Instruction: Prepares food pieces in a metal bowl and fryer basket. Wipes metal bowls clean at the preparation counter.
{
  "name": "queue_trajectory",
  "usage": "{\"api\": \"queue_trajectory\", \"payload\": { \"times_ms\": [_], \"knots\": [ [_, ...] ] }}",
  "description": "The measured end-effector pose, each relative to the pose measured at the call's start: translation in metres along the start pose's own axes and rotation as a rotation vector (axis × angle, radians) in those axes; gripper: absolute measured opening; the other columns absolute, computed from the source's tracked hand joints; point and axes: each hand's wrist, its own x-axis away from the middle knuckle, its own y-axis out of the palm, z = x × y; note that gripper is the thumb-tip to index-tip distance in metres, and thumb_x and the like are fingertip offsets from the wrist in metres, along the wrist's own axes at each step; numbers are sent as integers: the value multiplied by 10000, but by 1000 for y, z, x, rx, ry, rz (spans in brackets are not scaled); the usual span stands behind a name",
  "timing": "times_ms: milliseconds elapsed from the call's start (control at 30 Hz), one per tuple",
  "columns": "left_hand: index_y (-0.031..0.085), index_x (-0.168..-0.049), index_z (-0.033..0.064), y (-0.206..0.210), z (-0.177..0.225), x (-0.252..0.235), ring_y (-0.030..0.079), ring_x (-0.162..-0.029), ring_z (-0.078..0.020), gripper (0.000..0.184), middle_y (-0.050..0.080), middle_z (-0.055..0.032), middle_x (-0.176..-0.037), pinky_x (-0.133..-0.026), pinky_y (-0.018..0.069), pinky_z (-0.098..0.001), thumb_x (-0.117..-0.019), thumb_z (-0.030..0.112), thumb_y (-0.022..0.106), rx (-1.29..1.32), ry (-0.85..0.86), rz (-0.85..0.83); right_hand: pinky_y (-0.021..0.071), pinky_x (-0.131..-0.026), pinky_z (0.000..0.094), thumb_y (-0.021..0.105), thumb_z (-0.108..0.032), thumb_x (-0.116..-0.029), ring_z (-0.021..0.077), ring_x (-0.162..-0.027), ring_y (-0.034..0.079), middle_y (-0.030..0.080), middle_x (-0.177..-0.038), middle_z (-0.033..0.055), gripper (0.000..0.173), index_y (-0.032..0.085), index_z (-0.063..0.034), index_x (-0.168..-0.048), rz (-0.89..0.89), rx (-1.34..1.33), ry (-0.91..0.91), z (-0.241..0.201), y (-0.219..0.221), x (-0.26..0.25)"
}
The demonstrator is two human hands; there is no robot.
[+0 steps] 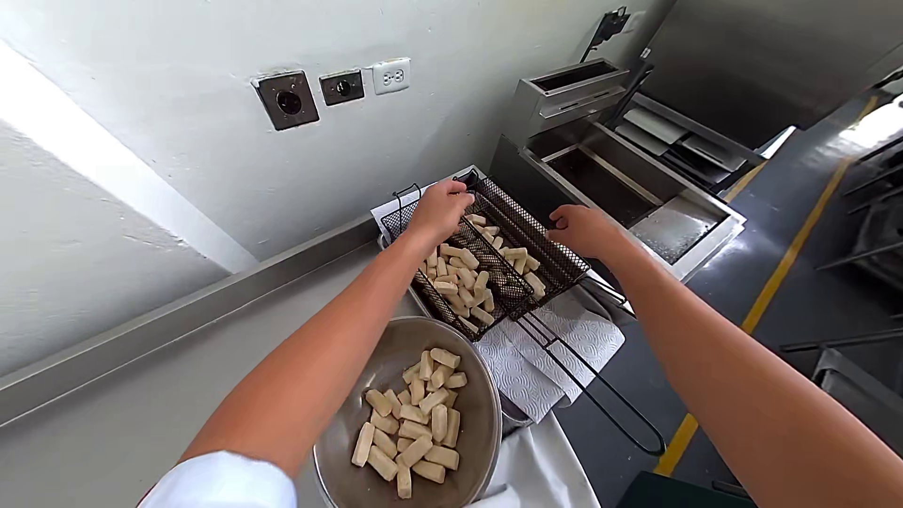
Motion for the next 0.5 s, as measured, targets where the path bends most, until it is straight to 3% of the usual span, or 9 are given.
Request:
{"api": "queue_trajectory", "payload": {
  "times_ms": [167,267,333,400,500],
  "knots": [
    [571,-1378,33,-53,-39,98,688,-1077,-223,345,690,-135,-1201,-909,581,-429,-1065,174,533,-53,107,70,521,-923,621,642,-253,-1020,344,-1055,685,709,-1153,169,351,644,-39,-1298,85,-229,-201,-41,-13,33],
    [615,-1322,46,-77,-79,158,715,-1002,-177,306,723,-93,-1124,-881,600,-380,-1043,162,568,-118,86,179,581,-896,440,626,-249,-1023,196,-1018,700,702,-1171,96,320,638,-74,-1290,164,-413,-382,-85,-11,96],
    [614,-1333,47,-79,-113,196,715,-1015,-204,326,721,-110,-1134,-905,594,-424,-1037,178,578,-185,-31,167,610,-850,318,631,-219,-1008,105,-994,703,708,-1146,44,272,653,-89,-1245,134,-519,-497,-118,25,144],
    [574,-1404,47,-69,-142,216,685,-1127,-263,407,694,-151,-1237,-997,549,-494,-1036,217,605,-317,-187,41,617,-852,376,644,-183,-1003,153,-988,709,711,-1125,69,254,671,-68,-1228,4,-501,-532,-146,76,174],
    [408,-1553,41,-38,-187,221,504,-1384,-357,715,519,-210,-1492,-1145,394,-587,-964,316,707,-622,-253,-176,493,-1042,556,666,-255,-999,346,-1274,586,604,-1375,175,436,604,-61,-1384,-295,-126,-521,-164,173,165]
  ]
}}
